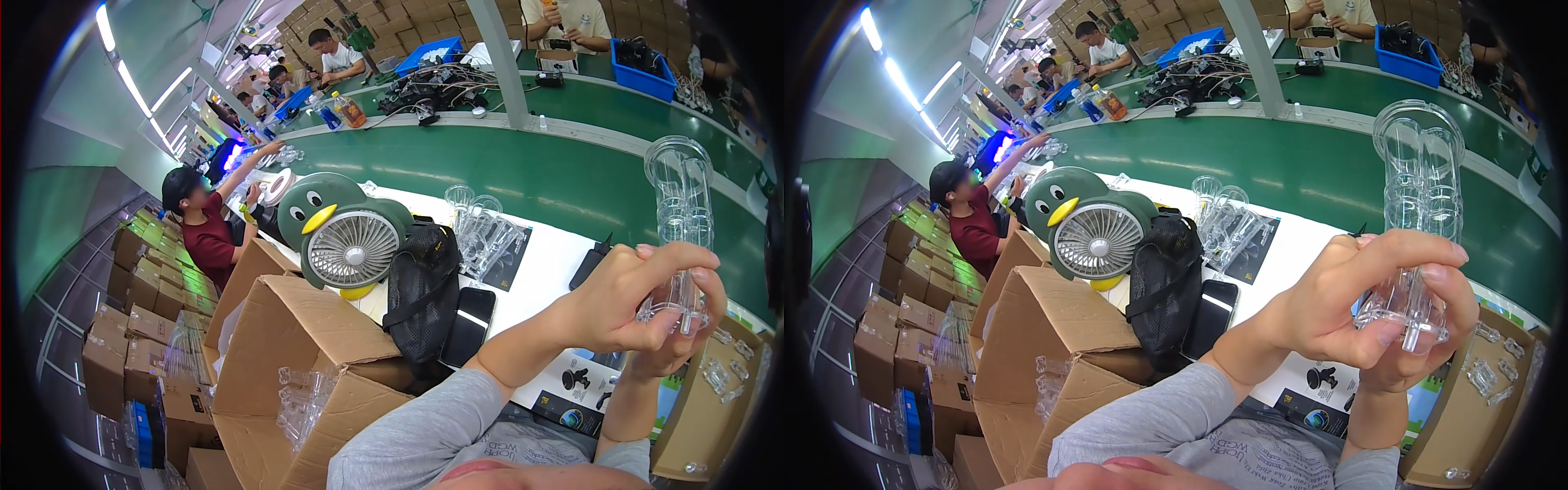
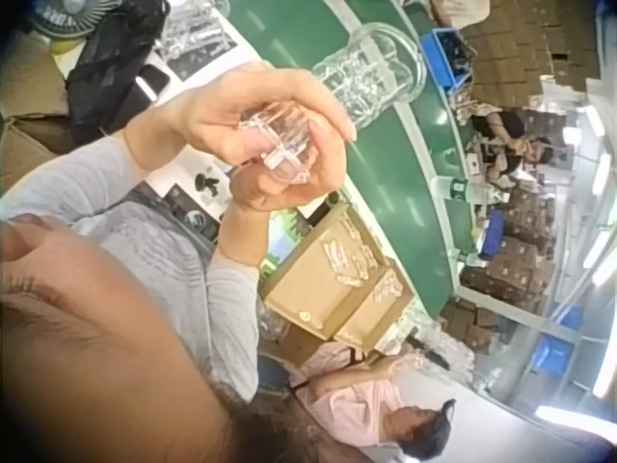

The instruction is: Assembling clear plastic components and applying liquid from a squeeze bottle on a factory production line.

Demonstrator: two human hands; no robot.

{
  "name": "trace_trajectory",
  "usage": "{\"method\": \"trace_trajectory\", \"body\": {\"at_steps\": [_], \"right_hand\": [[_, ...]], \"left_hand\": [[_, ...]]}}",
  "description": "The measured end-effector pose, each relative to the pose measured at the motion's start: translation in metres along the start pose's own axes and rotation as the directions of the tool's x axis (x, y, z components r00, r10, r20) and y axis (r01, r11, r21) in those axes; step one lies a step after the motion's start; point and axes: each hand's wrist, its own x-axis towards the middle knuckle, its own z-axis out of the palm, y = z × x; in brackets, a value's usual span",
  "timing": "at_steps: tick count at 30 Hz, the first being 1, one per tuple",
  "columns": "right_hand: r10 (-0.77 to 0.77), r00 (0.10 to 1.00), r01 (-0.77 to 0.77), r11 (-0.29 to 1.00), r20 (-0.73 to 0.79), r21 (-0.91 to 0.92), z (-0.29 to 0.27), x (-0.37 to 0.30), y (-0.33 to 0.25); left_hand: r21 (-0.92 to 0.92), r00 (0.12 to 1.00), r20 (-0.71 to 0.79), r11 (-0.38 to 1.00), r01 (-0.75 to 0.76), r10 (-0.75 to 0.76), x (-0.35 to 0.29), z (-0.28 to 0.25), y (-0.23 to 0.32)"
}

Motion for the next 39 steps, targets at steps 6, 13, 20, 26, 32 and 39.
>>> {"method": "trace_trajectory", "body": {"at_steps": [6, 13, 20, 26, 32, 39], "right_hand": [[0.018, 1.0, -0.018, 1.0, -0.011, -0.005, -0.002, -0.001, 0.001], [0.012, 1.0, -0.013, 0.999, -0.017, -0.045, -0.003, -0.003, 0.0], [0.026, 1.0, -0.026, 0.999, -0.014, -0.026, -0.003, -0.002, 0.002], [0.024, 1.0, -0.025, 1.0, -0.015, -0.012, 0.001, -0.001, -0.002], [0.028, 0.999, -0.029, 0.999, -0.03, -0.032, -0.003, -0.002, 0.0], [0.004, 1.0, -0.004, 0.999, -0.019, -0.033, -0.002, -0.002, 0.0]], "left_hand": [[-0.004, 1.0, 0.003, 1.0, -0.003, 0.003, -0.002, 0.002, -0.003], [-0.024, 0.999, 0.021, 0.999, 0.03, -0.029, -0.001, -0.001, 0.001], [0.001, 1.0, 0.0, 1.0, -0.003, 0.003, -0.002, 0.001, -0.004], [-0.025, 0.999, 0.013, 0.999, 0.038, -0.038, 0.0, -0.001, 0.003], [-0.015, 1.0, -0.003, 1.0, 0.012, -0.012, -0.001, 0.001, -0.001], [-0.03, 0.999, 0.022, 0.999, 0.042, -0.042, -0.001, 0.0, 0.001]]}}
